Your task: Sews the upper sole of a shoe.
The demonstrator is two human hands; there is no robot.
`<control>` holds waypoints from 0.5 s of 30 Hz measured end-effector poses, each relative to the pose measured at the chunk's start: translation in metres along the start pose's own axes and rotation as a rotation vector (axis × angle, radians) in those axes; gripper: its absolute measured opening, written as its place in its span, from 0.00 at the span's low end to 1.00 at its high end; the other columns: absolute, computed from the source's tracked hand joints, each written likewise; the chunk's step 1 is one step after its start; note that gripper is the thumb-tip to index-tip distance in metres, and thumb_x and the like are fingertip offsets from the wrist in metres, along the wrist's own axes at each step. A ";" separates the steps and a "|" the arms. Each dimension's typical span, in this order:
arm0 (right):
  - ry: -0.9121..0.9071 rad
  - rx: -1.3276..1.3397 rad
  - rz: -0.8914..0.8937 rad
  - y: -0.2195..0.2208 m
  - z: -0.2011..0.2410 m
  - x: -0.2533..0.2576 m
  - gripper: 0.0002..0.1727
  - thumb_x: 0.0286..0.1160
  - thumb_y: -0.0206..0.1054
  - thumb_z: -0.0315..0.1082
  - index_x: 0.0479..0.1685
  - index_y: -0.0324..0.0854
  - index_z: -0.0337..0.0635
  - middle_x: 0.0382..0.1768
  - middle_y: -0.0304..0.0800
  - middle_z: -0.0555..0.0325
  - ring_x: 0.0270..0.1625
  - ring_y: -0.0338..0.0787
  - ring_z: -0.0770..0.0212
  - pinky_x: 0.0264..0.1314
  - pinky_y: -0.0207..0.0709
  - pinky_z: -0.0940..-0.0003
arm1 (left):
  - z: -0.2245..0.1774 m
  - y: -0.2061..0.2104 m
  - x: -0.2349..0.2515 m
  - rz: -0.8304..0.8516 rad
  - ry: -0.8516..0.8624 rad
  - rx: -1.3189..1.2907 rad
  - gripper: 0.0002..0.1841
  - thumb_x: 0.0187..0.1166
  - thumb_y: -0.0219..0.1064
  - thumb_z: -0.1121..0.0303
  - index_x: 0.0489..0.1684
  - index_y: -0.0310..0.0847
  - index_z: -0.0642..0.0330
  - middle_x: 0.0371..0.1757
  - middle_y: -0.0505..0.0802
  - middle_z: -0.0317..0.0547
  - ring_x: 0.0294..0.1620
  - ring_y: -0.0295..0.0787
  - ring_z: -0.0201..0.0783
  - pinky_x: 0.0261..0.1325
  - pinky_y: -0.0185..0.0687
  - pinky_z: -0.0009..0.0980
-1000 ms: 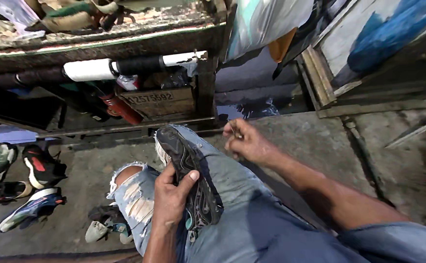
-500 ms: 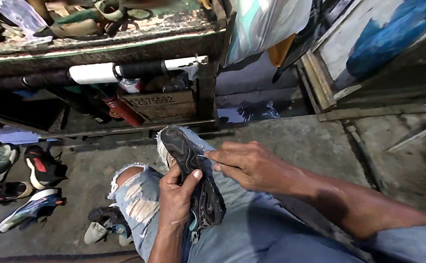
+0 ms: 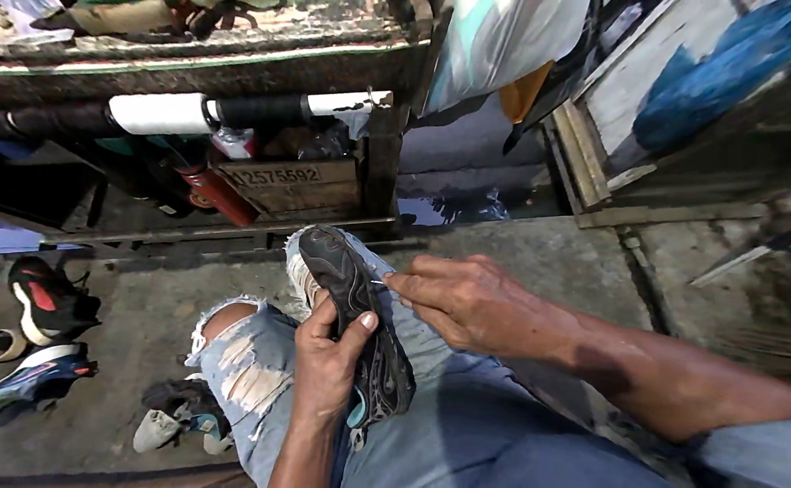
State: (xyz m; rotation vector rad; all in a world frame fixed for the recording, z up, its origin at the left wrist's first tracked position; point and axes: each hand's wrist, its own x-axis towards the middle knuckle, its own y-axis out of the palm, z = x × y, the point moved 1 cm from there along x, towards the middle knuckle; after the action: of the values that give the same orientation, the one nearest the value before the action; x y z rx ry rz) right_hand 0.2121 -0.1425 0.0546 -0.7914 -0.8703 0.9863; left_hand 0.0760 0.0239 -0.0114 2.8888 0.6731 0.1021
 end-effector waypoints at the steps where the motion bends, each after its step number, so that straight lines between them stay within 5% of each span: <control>1: -0.002 -0.025 0.018 -0.002 0.001 0.002 0.17 0.82 0.59 0.34 0.58 0.92 0.44 0.33 0.84 0.59 0.27 0.83 0.65 0.25 0.76 0.69 | 0.000 0.000 0.000 0.005 0.004 0.007 0.11 0.73 0.72 0.75 0.50 0.89 0.70 0.53 0.91 0.54 0.56 0.89 0.44 0.60 0.88 0.37; 15: -0.111 -0.181 0.268 -0.023 0.005 0.034 0.09 0.74 0.66 0.33 0.44 0.91 0.46 0.31 0.85 0.60 0.25 0.84 0.62 0.22 0.76 0.64 | 0.002 -0.004 -0.002 0.035 0.044 0.055 0.11 0.73 0.71 0.73 0.50 0.89 0.68 0.56 0.90 0.54 0.59 0.87 0.44 0.64 0.86 0.37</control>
State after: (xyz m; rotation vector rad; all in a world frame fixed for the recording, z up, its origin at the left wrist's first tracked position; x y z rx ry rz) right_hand 0.2258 -0.1185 0.0849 -1.0350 -0.9754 1.2073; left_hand 0.0729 0.0269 -0.0141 2.9598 0.6429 0.1546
